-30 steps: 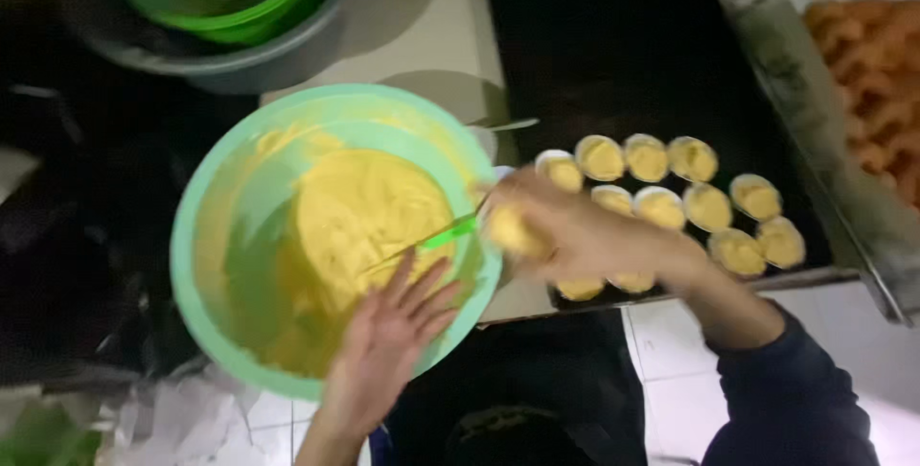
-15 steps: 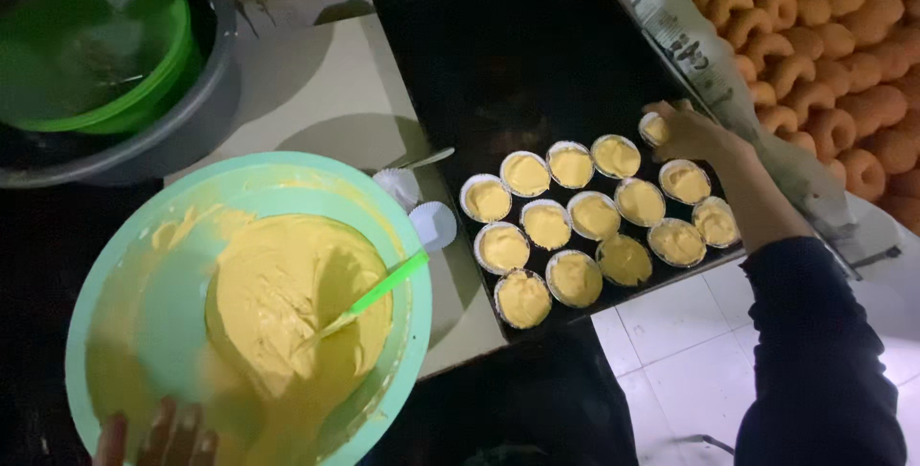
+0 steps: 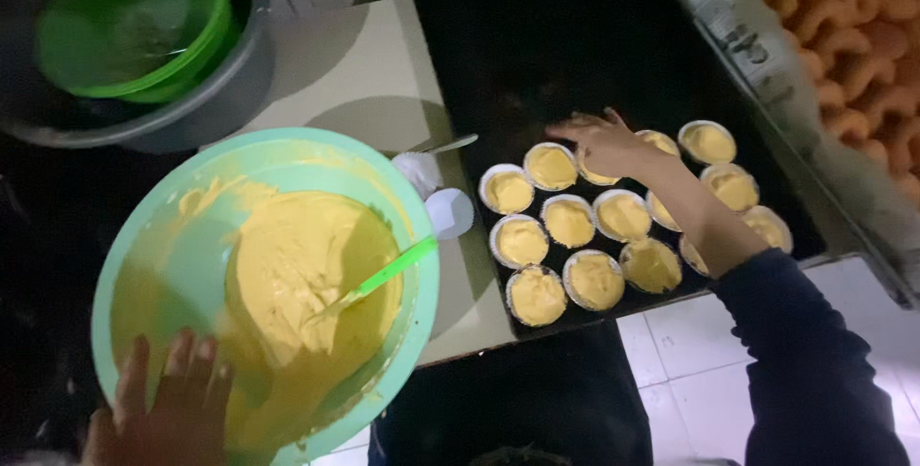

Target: The person uses a spatula to scoop yellow batter from a bowl into individual foil baking cups on a tray.

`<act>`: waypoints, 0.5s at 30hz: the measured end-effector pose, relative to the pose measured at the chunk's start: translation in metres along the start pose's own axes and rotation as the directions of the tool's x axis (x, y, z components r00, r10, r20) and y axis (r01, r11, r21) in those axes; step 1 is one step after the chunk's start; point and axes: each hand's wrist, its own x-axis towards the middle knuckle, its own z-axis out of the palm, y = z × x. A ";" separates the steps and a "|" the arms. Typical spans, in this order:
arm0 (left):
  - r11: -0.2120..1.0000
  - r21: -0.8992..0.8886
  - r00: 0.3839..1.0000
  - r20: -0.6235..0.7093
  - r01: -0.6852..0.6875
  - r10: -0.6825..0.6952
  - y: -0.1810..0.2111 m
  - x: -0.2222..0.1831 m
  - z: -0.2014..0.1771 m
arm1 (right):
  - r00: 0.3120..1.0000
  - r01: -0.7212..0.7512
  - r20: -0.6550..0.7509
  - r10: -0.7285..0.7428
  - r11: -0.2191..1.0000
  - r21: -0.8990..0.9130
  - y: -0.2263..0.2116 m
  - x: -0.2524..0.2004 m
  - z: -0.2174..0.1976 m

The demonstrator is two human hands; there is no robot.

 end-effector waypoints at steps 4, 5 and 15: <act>0.941 0.339 0.999 0.011 0.027 -0.032 -0.006 -0.004 0.005 | 0.972 0.044 -0.221 -0.084 0.983 -0.179 0.000 0.017 0.021; 0.940 0.341 1.000 0.011 0.019 -0.024 -0.009 -0.005 0.007 | 0.971 0.053 -0.220 -0.093 0.982 -0.181 -0.029 0.006 0.016; 0.882 0.472 0.979 -0.179 0.003 0.092 0.041 -0.026 -0.044 | 0.954 0.297 -0.023 -0.297 0.942 0.158 -0.173 0.034 0.065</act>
